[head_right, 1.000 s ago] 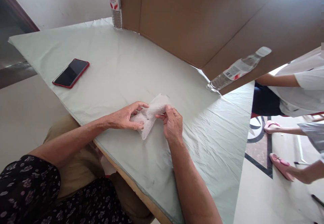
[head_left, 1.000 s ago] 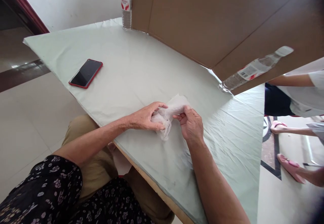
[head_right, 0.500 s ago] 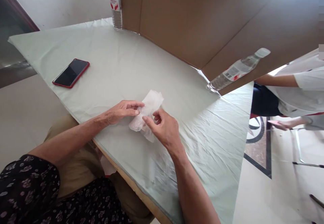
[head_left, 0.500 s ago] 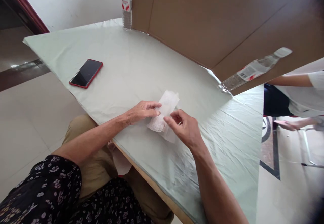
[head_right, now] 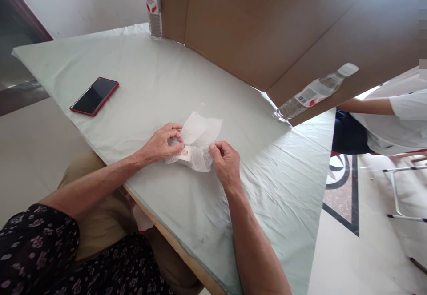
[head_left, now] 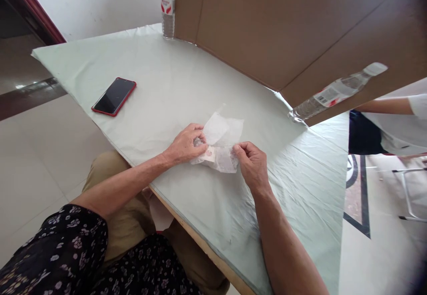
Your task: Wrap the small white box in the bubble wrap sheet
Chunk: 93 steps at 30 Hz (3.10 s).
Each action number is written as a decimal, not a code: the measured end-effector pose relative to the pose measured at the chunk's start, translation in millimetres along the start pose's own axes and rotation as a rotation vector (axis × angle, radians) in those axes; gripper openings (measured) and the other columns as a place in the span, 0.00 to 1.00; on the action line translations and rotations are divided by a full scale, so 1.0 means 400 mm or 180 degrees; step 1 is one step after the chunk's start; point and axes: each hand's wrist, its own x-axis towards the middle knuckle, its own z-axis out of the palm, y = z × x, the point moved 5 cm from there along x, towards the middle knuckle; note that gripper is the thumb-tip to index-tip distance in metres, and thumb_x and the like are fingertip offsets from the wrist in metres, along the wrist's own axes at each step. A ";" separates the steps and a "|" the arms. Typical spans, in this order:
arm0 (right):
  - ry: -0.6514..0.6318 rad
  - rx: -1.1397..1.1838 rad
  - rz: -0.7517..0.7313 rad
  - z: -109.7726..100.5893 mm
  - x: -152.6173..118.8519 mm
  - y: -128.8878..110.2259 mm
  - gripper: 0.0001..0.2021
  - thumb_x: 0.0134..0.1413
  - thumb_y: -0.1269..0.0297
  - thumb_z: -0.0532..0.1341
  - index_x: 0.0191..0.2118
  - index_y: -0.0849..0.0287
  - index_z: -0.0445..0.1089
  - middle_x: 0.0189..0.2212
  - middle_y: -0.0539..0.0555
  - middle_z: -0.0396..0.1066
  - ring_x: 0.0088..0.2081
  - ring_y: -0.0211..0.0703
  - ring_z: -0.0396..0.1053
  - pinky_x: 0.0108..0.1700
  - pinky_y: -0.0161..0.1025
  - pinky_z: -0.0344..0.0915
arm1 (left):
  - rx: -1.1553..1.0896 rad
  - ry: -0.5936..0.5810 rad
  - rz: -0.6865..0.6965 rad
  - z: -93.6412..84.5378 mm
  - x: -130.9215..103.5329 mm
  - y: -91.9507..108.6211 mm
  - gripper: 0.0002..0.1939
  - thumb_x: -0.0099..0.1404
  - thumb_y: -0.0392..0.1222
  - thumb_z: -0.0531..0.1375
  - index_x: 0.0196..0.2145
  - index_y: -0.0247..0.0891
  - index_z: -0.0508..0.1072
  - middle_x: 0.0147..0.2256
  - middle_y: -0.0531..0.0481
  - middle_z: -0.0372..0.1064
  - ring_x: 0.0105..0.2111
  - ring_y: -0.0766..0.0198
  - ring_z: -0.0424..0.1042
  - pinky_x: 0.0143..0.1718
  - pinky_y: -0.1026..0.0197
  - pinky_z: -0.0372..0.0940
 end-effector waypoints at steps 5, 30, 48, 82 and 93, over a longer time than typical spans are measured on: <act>0.0335 -0.0010 0.0037 -0.027 0.020 0.042 0.12 0.55 0.55 0.61 0.28 0.57 0.69 0.23 0.47 0.66 0.26 0.37 0.60 0.31 0.37 0.58 | 0.0038 0.0497 -0.0283 -0.047 0.019 -0.024 0.04 0.57 0.38 0.58 0.26 0.37 0.69 0.50 0.43 0.72 0.49 0.56 0.72 0.51 0.52 0.67; -0.0062 -0.1450 -0.1510 -0.033 -0.029 -0.092 0.10 0.58 0.66 0.60 0.42 0.49 0.78 0.37 0.53 0.80 0.45 0.51 0.72 0.52 0.52 0.62 | 0.0294 -0.0387 0.0716 -0.032 -0.004 0.040 0.32 0.65 0.43 0.57 0.65 0.32 0.58 0.41 0.41 0.76 0.50 0.52 0.71 0.44 0.55 0.68; -0.0516 -0.1441 -0.1375 0.056 -0.040 -0.032 0.25 0.56 0.55 0.62 0.59 0.53 0.66 0.59 0.61 0.69 0.60 0.58 0.65 0.58 0.56 0.64 | 0.1248 -0.0552 0.0970 0.024 -0.016 0.023 0.37 0.53 0.51 0.68 0.57 0.37 0.64 0.55 0.37 0.67 0.56 0.46 0.66 0.56 0.47 0.61; -0.1087 -0.2500 -0.1586 0.036 -0.012 0.080 0.43 0.56 0.34 0.57 0.68 0.59 0.55 0.67 0.66 0.58 0.67 0.64 0.57 0.63 0.61 0.57 | 0.2224 -0.1422 0.0389 0.028 -0.008 -0.045 0.66 0.50 0.73 0.63 0.71 0.31 0.42 0.72 0.26 0.35 0.72 0.35 0.34 0.69 0.40 0.35; 0.1475 -0.1948 -0.1231 -0.147 0.050 0.088 0.28 0.53 0.49 0.63 0.57 0.58 0.64 0.56 0.65 0.68 0.58 0.61 0.65 0.57 0.61 0.60 | 0.1539 -0.1231 0.0381 -0.004 0.004 -0.038 0.57 0.58 0.70 0.60 0.72 0.37 0.43 0.73 0.33 0.34 0.72 0.41 0.36 0.70 0.41 0.38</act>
